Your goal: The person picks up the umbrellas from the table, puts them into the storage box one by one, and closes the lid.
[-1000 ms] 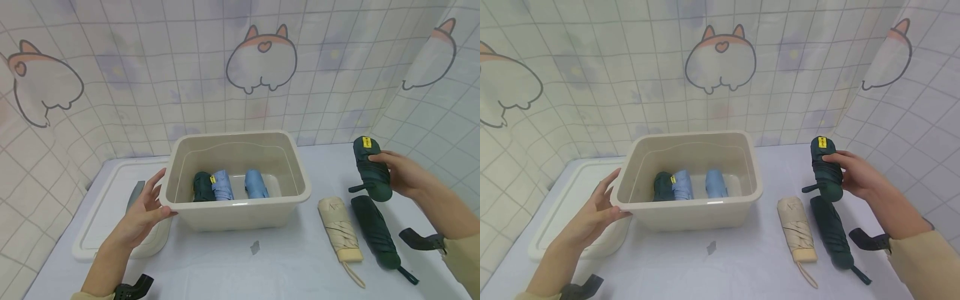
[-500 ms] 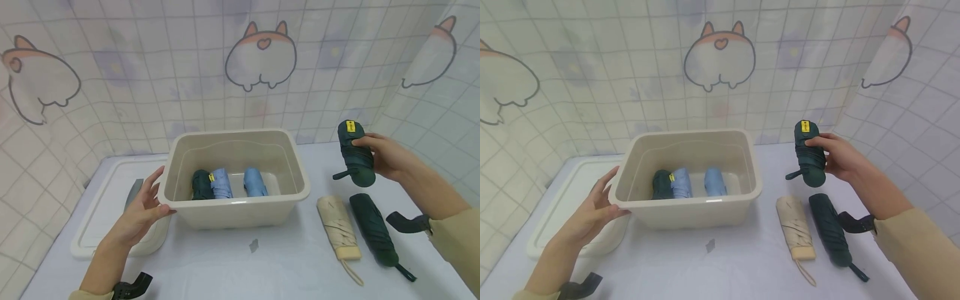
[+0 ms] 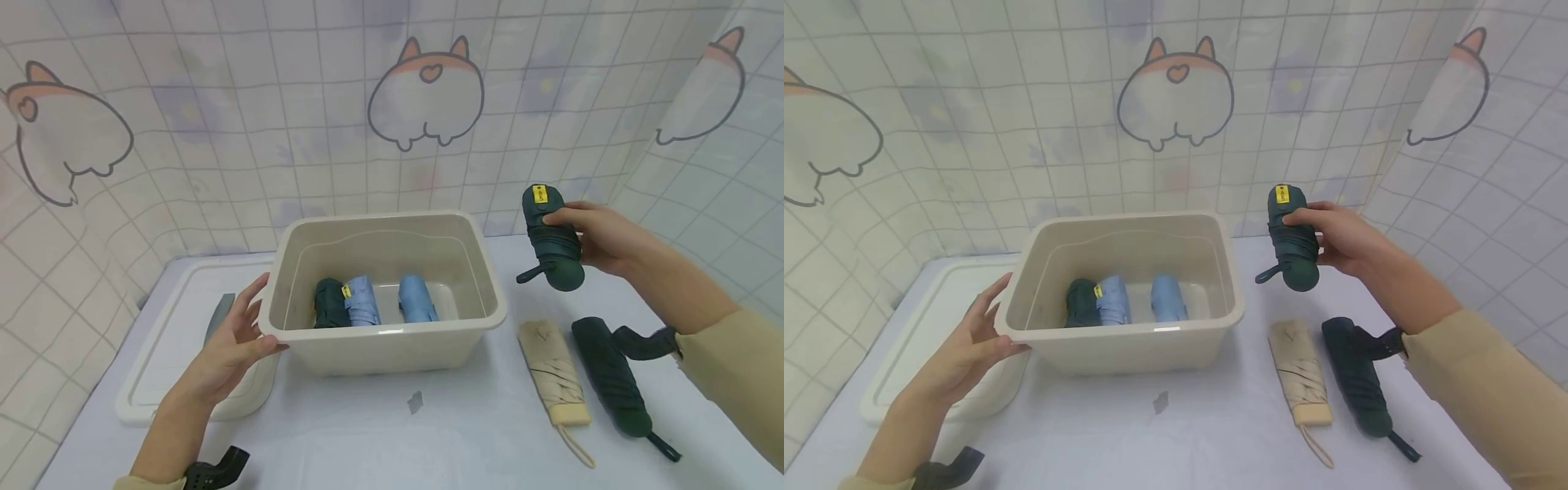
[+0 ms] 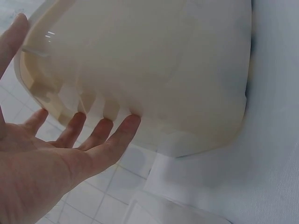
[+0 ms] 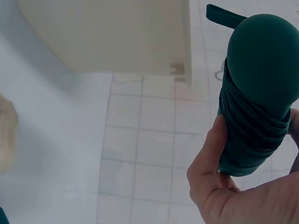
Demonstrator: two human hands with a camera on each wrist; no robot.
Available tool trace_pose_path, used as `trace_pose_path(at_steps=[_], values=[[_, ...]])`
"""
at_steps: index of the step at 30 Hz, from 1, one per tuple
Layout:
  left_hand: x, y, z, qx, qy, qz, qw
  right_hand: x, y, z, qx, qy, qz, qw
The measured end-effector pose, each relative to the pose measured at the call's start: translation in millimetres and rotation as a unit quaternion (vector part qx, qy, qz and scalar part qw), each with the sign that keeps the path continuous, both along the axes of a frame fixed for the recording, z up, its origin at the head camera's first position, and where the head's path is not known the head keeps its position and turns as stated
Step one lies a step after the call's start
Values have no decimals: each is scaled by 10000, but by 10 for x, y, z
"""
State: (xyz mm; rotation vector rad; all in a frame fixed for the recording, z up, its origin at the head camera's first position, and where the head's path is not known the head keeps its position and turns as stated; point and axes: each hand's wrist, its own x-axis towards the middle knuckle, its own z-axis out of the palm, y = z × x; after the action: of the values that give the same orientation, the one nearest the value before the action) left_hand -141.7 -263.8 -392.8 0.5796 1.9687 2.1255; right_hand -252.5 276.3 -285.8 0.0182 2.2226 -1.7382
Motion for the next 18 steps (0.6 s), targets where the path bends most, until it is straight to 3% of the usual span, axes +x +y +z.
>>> trace_pose_path(at_steps=[18], values=[[-5, -12, 8, 13, 30, -79, 10000, -89, -532, 324, 202, 122, 382, 9990]])
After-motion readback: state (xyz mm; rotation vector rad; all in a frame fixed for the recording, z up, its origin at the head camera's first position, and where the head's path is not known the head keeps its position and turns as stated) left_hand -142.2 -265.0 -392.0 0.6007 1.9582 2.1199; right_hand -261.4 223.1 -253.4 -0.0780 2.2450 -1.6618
